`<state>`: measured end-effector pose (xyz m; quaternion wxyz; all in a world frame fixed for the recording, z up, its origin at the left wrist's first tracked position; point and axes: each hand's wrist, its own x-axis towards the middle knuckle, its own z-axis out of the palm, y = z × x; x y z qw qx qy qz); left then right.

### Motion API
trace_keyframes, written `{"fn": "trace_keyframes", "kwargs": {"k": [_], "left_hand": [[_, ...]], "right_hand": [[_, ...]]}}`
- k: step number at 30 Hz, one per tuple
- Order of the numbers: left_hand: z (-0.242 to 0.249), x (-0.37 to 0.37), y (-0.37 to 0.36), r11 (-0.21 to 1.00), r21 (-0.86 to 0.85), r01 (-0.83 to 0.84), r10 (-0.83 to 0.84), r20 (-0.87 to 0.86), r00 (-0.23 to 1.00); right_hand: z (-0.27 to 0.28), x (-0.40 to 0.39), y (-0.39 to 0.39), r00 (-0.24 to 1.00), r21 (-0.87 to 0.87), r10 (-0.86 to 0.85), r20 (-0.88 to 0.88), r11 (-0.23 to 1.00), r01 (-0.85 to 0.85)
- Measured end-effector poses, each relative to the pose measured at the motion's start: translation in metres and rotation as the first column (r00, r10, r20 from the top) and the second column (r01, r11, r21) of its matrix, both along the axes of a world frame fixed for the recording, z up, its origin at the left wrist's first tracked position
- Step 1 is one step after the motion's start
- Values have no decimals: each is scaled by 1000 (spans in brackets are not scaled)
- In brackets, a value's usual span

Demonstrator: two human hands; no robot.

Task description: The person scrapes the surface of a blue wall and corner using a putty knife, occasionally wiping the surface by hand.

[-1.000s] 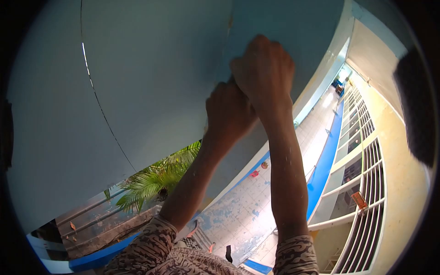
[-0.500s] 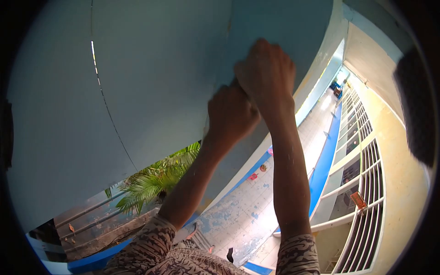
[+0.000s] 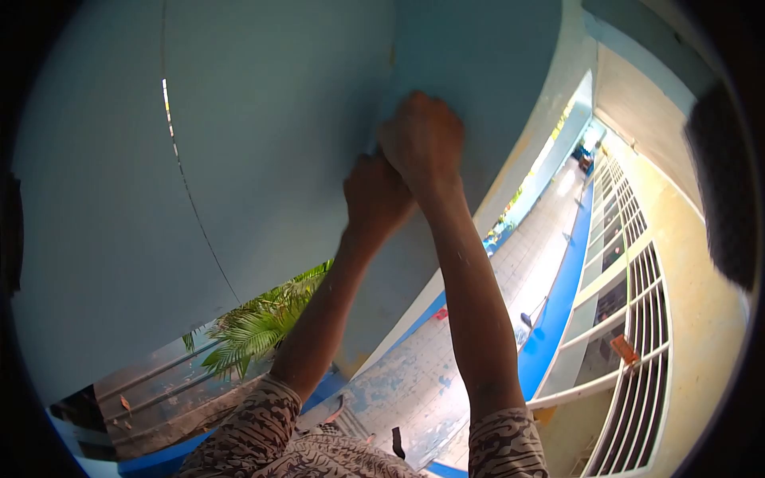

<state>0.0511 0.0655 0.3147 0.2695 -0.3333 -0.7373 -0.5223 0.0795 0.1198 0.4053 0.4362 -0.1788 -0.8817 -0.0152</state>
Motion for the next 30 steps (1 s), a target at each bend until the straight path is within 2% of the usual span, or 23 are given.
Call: {"fn": "trace_keyframes", "kwargs": {"k": [1,4,6,7,9,11,13,14,16,18,22,24,25,27,30], "left_hand": [[-2,-2,-4,1000,-13,15,-15,-3,1000],[-10,-4,-8,992,-114,59,-62,-20,998],[-43,12,-9,985,-173,9,-9,-2,1000],[-58,21,-8,985,-172,7,-9,-13,1000],[-86,35,-2,999,8,44,-41,-232,972],[-103,36,6,999,-33,30,-38,-292,956],[-96,38,10,997,-77,14,-41,-363,931],[-93,37,12,995,-97,18,-54,-387,921],[-70,49,5,992,-126,23,-73,-410,909],[-46,64,-4,987,-10,163,-160,-254,954],[-55,74,-5,982,-82,169,-184,-243,952],[-50,74,2,987,-108,120,-144,-252,957],[-42,69,3,986,-111,126,-150,-246,958],[-26,55,2,990,0,138,-133,-278,951],[-33,68,-13,977,-43,211,-215,-246,945]], "right_hand": [[2,-7,2,998,9,63,2,998,-63],[-20,-1,1,997,39,59,-49,998,-57],[-52,21,-2,995,-87,-29,-94,996,21],[-69,36,-5,985,-103,-12,-173,995,-6],[-105,59,-7,947,-135,18,-321,989,-64],[-127,72,-6,918,-158,22,-396,983,-92],[-132,76,-6,771,-81,70,-633,985,-156],[-128,77,-4,746,-47,72,-662,989,-137],[-102,89,-10,780,-100,31,-625,988,-120],[-83,98,-18,843,-142,-27,-538,988,-59],[-83,111,-18,858,-178,-69,-510,984,-26],[-79,105,-13,799,-79,19,-601,993,-83],[-71,101,-12,803,-84,12,-596,994,-77],[-51,95,-13,876,-120,-9,-482,991,-56],[-58,107,-23,866,-141,-31,-499,989,-45]]}}
